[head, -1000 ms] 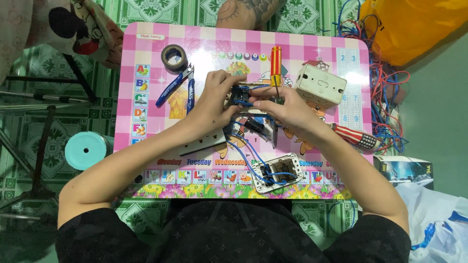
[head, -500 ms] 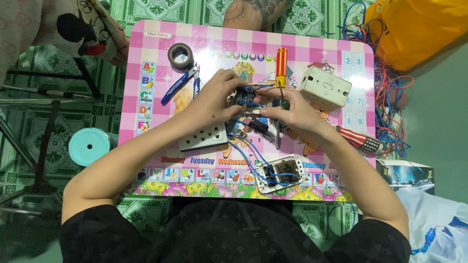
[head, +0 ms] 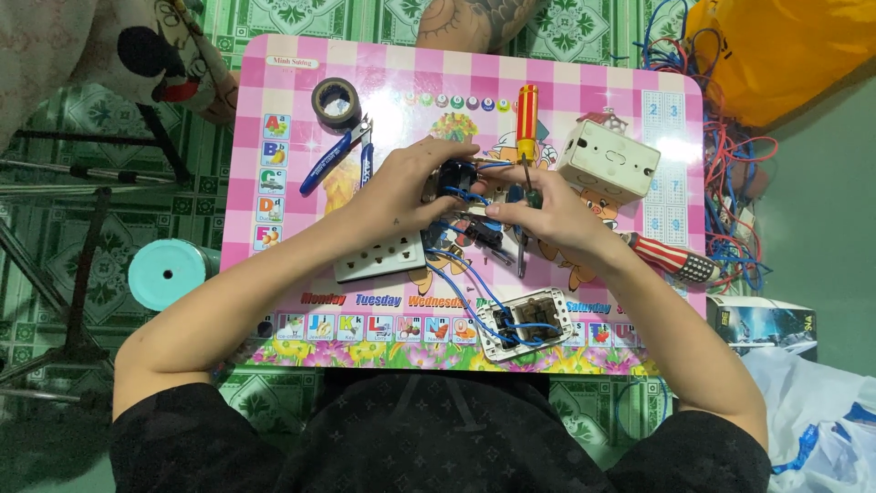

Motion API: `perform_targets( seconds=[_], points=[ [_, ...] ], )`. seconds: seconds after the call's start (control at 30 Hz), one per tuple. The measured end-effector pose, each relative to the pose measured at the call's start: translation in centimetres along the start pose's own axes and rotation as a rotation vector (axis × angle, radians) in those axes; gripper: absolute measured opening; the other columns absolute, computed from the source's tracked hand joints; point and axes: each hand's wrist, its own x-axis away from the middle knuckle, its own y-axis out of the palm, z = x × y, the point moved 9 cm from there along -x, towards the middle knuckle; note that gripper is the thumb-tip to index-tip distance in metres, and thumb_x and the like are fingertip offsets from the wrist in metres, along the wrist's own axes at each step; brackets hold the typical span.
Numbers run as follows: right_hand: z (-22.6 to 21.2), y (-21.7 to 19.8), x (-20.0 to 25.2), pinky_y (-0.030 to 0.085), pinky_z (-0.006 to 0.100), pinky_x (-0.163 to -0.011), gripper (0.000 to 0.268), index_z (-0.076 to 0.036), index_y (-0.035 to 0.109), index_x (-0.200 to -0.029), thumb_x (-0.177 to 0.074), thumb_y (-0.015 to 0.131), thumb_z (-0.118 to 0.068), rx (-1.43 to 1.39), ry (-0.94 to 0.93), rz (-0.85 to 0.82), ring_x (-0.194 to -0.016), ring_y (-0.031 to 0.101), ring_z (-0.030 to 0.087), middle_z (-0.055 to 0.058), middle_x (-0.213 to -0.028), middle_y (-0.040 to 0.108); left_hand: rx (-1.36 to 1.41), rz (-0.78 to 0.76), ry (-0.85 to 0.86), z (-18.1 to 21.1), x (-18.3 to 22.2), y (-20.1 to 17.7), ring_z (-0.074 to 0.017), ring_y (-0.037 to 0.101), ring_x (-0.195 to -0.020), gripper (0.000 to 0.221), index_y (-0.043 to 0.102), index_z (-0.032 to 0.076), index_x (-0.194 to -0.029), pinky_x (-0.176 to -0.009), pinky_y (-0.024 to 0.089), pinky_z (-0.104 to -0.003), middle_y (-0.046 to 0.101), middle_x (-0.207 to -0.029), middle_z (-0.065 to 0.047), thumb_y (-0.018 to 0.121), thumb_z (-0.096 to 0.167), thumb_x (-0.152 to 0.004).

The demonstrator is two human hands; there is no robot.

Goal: Connecting electrical wires to switches and sockets on a small assembly board using a screwdriver.

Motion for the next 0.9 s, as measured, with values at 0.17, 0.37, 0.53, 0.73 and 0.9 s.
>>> perform_targets(
  seconds=[0.17,0.37,0.53,0.73,0.9],
  points=[
    [-2.6,-0.5,1.2,0.052,0.036,-0.072,0.063,0.004,0.057,-0.14,-0.085,0.075,-0.021,0.065,-0.001,0.052,-0.076,0.066,0.023,0.023,-0.114,0.069,-0.064,-0.03,-0.018,-0.3,-0.1,0.5,-0.0382,0.061,-0.126,0.062,0.055,0.003,-0.141,-0.118,0.03,-0.06,0.068,-0.129,-0.019,0.079,0.002,-0.084],
    [-6.7,-3.6,4.2,0.05,0.048,-0.077,0.034,0.0,0.054,-0.122,-0.088,0.048,0.0,0.548,-0.193,0.321,-0.081,0.062,0.034,0.019,-0.103,0.056,-0.118,-0.069,-0.031,0.6,-0.4,0.2,-0.038,0.063,-0.124,0.06,0.054,0.001,-0.139,-0.115,0.035,-0.058,0.068,-0.126,-0.02,0.078,0.002,-0.084],
    [-9.2,-3.6,5.1,0.052,0.038,-0.065,0.027,-0.004,0.072,-0.101,-0.084,0.054,0.007,0.778,-0.358,0.369,-0.071,0.065,0.03,0.011,-0.098,0.058,-0.136,-0.083,-0.054,0.7,-0.5,-0.2,-0.0377,0.066,-0.12,0.058,0.056,0.004,-0.137,-0.108,0.045,-0.058,0.07,-0.122,-0.018,0.08,0.008,-0.084],
    [-10.0,-4.0,5.3,0.05,0.026,-0.055,0.035,-0.002,0.074,-0.115,-0.082,0.079,0.01,0.559,-0.405,0.363,-0.065,0.066,0.02,0.008,-0.091,0.074,-0.126,-0.097,-0.046,1.0,-0.5,-0.3,-0.0386,0.065,-0.119,0.056,0.055,0.004,-0.136,-0.104,0.049,-0.054,0.069,-0.123,-0.018,0.079,0.008,-0.086],
    [-9.5,-5.2,5.1,0.054,0.026,-0.065,0.062,-0.001,0.042,-0.146,-0.095,0.072,0.02,0.277,-0.407,0.392,-0.076,0.065,0.018,0.017,-0.106,0.072,-0.132,-0.005,0.065,2.8,-0.6,-1.2,-0.0268,0.068,-0.096,0.049,0.059,0.006,-0.123,-0.08,0.054,-0.037,0.068,-0.118,-0.012,0.079,0.007,-0.078]
  ],
)
